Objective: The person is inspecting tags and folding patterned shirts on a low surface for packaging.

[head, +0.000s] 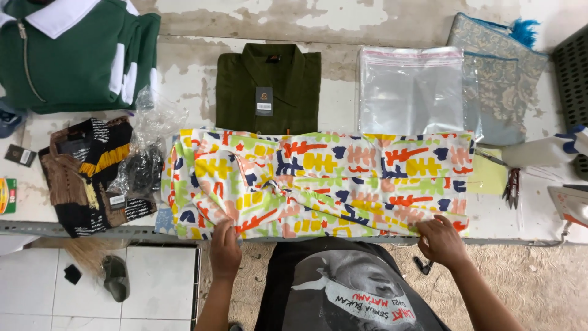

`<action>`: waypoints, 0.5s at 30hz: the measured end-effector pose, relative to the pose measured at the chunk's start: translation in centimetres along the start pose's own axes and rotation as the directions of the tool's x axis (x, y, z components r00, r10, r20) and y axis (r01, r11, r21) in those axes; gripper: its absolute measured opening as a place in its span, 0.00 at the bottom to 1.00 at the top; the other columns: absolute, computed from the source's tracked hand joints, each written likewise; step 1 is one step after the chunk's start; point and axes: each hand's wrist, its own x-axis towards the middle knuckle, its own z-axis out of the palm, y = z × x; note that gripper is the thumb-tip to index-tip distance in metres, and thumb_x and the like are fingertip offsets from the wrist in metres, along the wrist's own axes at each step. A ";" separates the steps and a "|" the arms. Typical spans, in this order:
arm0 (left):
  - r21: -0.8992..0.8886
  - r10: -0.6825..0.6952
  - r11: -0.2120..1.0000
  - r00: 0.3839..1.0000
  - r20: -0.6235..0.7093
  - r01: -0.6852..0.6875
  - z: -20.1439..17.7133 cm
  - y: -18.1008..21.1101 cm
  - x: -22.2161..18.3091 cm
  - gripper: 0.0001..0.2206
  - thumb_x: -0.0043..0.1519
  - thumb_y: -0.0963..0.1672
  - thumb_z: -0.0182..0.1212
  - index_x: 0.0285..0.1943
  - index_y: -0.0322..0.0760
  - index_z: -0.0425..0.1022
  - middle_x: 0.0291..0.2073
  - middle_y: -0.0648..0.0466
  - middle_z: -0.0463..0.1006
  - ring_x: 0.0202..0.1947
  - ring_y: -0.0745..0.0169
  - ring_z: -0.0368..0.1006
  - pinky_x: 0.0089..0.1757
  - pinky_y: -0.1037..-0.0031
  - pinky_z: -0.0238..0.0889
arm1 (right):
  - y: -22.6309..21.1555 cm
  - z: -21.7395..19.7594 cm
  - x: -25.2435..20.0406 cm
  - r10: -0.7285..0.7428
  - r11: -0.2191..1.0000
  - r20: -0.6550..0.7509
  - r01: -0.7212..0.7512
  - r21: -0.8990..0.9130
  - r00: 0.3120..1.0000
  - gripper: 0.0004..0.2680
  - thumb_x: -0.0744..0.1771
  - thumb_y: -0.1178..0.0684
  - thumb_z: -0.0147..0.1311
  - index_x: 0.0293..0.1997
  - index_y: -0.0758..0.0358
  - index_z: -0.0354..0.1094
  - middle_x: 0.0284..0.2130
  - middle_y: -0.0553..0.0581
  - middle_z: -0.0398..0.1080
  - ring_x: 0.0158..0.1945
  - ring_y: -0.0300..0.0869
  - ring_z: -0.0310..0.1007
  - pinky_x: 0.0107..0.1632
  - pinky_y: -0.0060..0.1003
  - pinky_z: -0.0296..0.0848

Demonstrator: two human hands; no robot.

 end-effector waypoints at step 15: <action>0.391 -0.183 0.919 0.833 0.522 -0.043 -2.4 4.1 11.3 0.38 0.59 0.35 0.55 0.79 0.57 0.51 0.78 0.61 0.48 0.42 0.54 0.72 0.17 0.77 0.60 | 1.4 1.2 -2.1 0.244 0.968 0.380 -0.204 -0.143 0.892 0.16 0.67 0.31 0.48 0.63 0.22 0.64 0.30 0.34 0.77 0.29 0.26 0.74 0.33 0.19 0.80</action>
